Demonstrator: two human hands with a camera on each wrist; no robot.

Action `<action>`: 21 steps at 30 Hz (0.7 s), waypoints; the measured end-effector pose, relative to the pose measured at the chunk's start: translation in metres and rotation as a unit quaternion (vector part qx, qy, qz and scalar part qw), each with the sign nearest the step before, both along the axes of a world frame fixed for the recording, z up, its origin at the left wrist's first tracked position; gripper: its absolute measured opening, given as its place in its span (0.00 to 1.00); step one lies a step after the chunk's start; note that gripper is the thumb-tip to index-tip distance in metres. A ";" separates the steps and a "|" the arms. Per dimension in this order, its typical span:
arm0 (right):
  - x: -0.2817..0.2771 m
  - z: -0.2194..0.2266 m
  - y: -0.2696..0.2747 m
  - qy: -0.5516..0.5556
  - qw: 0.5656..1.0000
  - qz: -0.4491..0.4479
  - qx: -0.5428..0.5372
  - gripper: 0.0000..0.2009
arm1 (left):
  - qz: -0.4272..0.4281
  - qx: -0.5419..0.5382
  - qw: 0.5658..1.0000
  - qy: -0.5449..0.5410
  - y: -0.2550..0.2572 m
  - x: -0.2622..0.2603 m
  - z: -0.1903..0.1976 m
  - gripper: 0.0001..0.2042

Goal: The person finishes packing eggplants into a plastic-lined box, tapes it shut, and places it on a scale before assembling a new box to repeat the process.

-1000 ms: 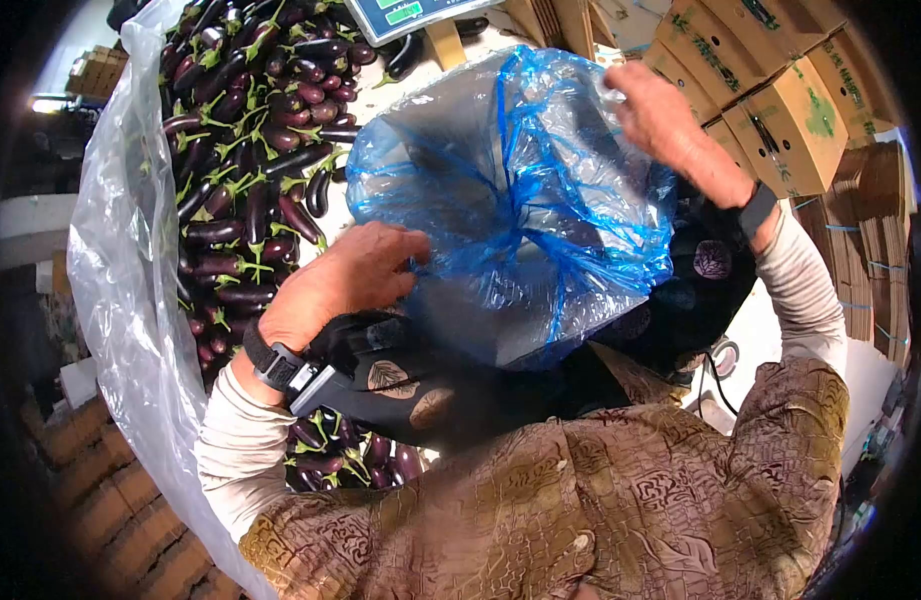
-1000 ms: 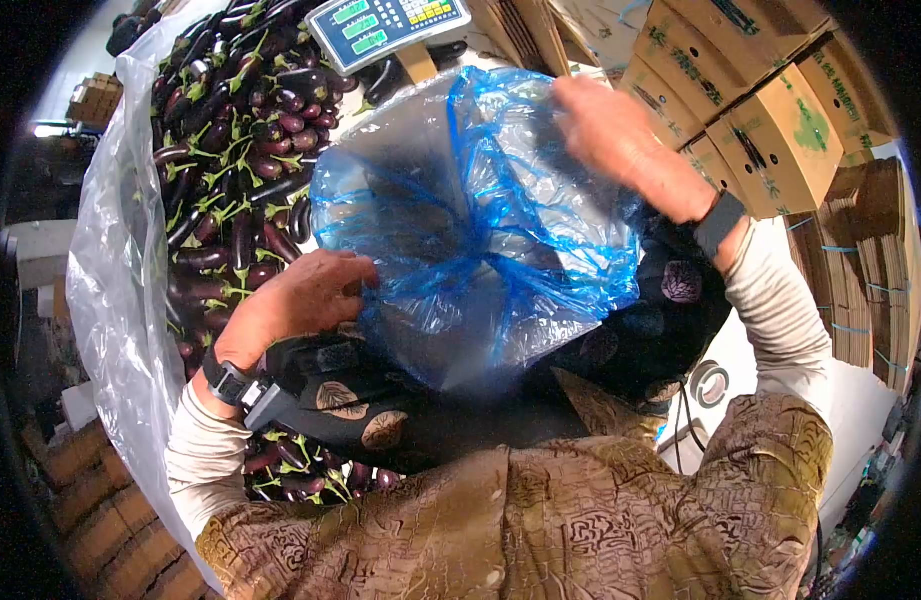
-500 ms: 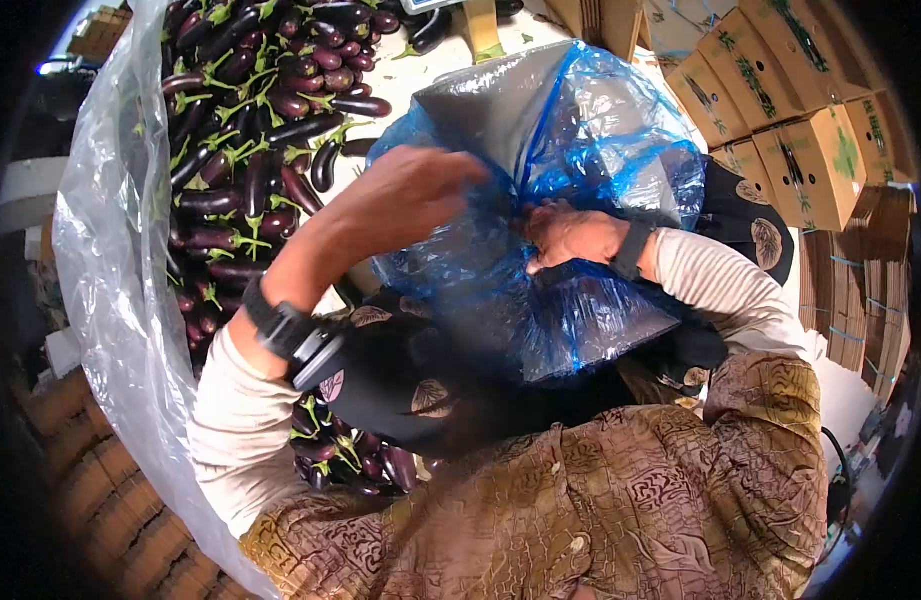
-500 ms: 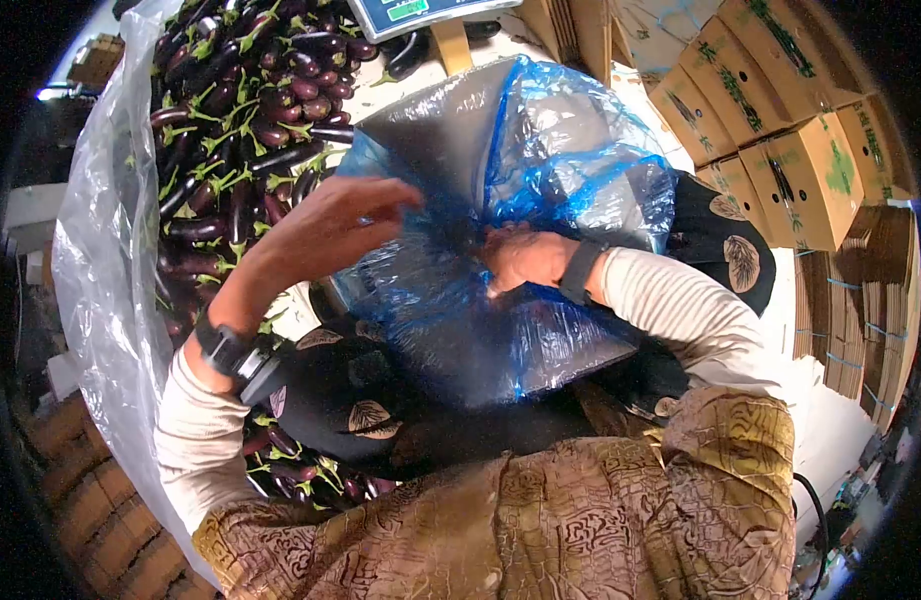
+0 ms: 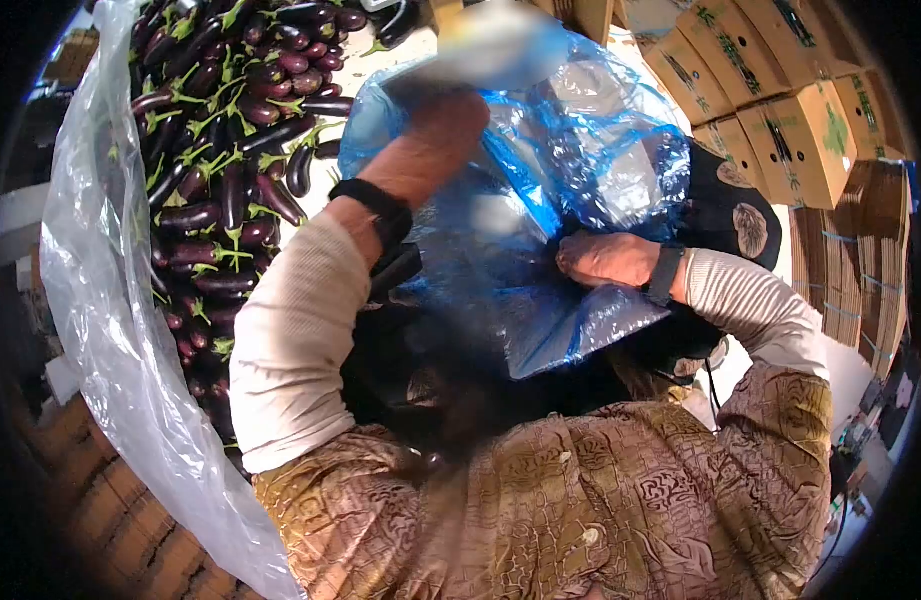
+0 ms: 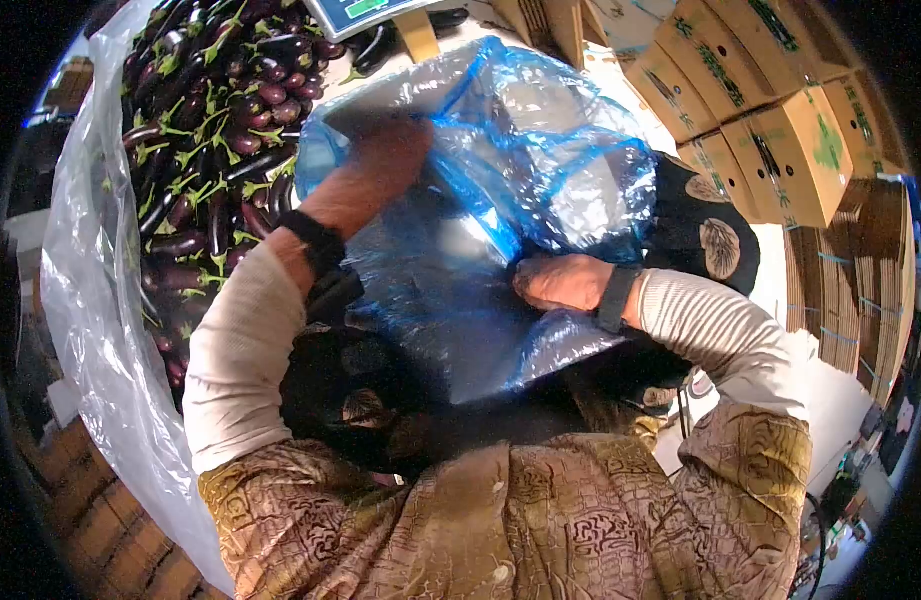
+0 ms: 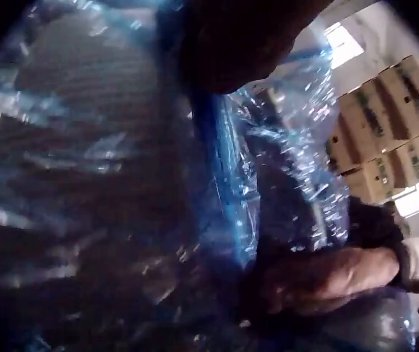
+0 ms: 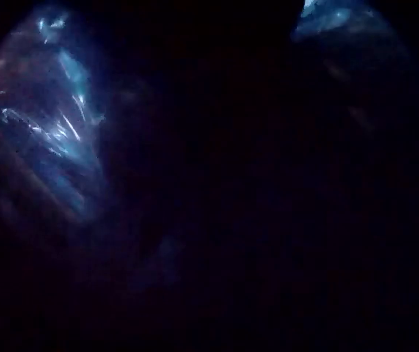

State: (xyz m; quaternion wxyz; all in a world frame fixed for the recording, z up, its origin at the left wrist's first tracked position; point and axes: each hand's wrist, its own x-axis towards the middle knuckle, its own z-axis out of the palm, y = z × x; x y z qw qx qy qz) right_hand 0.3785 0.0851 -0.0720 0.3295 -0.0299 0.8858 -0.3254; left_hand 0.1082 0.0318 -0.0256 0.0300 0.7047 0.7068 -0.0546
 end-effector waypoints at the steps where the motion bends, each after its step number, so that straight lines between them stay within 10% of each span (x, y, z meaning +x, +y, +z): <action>1: 0.013 0.001 0.004 0.149 0.988 0.039 0.005 0.10 | -0.004 0.001 1.000 0.001 0.003 0.004 0.011 0.08; 12: -0.002 0.052 0.003 0.234 0.967 0.081 0.066 0.11 | 0.059 0.018 0.995 -0.080 -0.020 0.013 0.069 0.17; 15: -0.053 0.124 0.005 -0.050 0.990 -0.003 0.133 0.10 | 0.040 0.049 0.984 -0.166 -0.026 0.011 0.053 0.20; 21: -0.074 0.072 0.031 0.213 0.935 -0.076 0.273 0.08 | 0.052 -0.052 0.986 -0.152 -0.025 0.006 0.054 0.23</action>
